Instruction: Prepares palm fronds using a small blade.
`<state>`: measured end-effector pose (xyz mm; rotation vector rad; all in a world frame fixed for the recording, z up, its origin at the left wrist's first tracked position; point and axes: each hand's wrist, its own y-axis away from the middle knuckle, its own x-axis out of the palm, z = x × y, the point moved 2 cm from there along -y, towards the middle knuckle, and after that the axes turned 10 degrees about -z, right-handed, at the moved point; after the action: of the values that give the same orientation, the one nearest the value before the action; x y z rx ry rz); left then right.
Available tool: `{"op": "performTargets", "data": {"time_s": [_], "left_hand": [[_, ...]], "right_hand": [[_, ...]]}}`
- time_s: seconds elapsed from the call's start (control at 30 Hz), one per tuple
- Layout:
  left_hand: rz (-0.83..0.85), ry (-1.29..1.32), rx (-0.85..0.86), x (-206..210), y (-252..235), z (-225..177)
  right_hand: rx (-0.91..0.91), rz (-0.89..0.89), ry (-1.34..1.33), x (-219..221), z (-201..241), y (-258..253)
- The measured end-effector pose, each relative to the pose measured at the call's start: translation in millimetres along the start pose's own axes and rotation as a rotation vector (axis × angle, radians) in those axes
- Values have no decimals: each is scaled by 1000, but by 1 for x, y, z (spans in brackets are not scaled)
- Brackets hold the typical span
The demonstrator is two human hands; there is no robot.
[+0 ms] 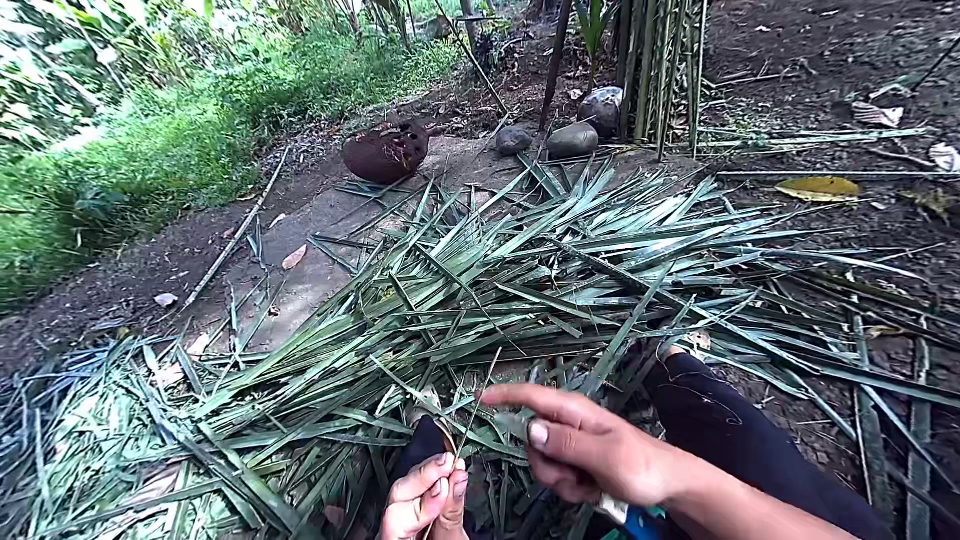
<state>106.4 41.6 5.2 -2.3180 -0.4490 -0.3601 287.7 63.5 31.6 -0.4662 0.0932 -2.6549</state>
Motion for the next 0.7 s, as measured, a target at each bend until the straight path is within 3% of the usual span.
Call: {"op": "performTargets", "data": {"time_s": [0.1, 0.3, 0.53, 0.6, 0.7], "left_hand": [[22, -10, 43, 2, 4, -1], [92, -52, 94, 2, 6, -7], [112, -51, 69, -5, 7, -9], [90, -60, 78, -6, 5, -7], [78, -77, 103, -5, 4, -4]], "right_hand": [[63, 110, -118, 28, -12, 3], [-12, 85, -203, 34, -15, 4], [-78, -442, -311, -27, 16, -14], [-58, -362, -265, -29, 16, -9], [38, 25, -211, -2, 2, 2]]}}
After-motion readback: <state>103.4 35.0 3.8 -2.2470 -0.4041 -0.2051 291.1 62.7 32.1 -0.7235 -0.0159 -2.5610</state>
